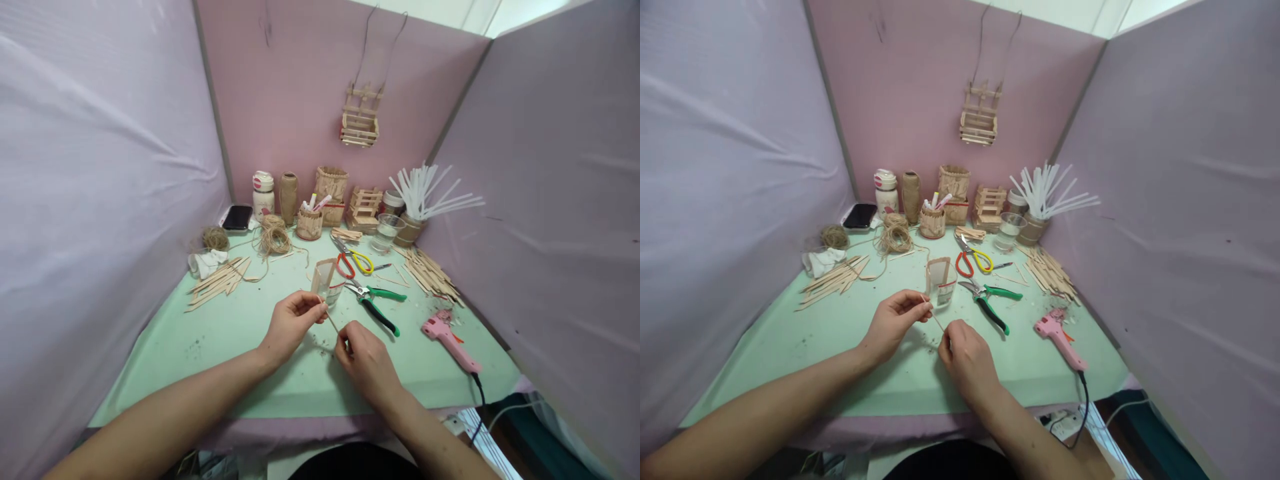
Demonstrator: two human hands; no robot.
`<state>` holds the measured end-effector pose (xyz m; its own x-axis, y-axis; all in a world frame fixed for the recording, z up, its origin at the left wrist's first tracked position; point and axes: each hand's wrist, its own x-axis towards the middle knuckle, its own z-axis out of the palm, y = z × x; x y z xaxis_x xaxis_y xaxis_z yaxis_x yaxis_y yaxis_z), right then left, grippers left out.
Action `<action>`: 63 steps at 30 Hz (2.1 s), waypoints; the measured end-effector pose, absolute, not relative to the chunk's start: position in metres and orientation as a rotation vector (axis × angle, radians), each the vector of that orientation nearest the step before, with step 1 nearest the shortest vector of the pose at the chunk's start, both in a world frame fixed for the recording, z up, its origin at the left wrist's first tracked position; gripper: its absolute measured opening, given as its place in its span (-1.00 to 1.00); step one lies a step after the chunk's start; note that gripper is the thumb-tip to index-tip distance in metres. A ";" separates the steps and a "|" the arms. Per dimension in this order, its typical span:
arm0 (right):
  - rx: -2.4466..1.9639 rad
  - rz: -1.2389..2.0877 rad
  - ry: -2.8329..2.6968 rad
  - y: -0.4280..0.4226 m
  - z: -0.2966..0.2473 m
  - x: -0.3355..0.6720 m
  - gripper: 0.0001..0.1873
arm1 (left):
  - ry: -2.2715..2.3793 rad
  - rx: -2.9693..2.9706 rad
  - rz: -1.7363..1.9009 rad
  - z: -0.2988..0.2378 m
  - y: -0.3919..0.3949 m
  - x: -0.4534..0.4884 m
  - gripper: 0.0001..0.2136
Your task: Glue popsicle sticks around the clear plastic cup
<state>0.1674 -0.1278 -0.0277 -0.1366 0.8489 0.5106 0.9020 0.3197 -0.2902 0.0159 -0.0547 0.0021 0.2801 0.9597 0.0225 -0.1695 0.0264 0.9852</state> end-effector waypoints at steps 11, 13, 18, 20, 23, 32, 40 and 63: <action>-2.384 -0.002 -1.743 -0.146 0.044 0.311 -0.68 | 0.799 1.507 1.169 0.011 -0.036 -0.003 -0.79; -2.586 0.020 -1.690 -0.152 0.045 0.336 -0.64 | 0.802 1.568 1.160 0.015 -0.032 -0.006 -0.80; -2.755 0.175 -1.676 -0.152 0.025 0.360 -0.66 | 0.785 1.624 1.145 0.020 -0.024 -0.013 -0.80; -2.747 0.204 -1.688 -0.149 0.015 0.363 -0.67 | 0.773 1.634 1.131 0.020 -0.021 -0.015 -0.81; -2.733 0.211 -1.687 -0.143 0.003 0.368 -0.69 | 0.756 1.624 1.105 0.018 -0.015 -0.020 -0.82; -2.611 0.382 -1.603 -0.146 0.014 0.376 -0.67 | 0.650 1.445 1.049 0.020 0.000 -0.034 -0.78; -1.651 0.790 -1.418 -0.165 0.046 0.311 -0.45 | 0.569 1.309 0.930 0.022 0.000 -0.034 -0.73; -1.260 0.531 -1.778 -0.161 0.006 0.193 -0.70 | 0.502 1.335 0.787 0.017 -0.001 -0.034 -0.76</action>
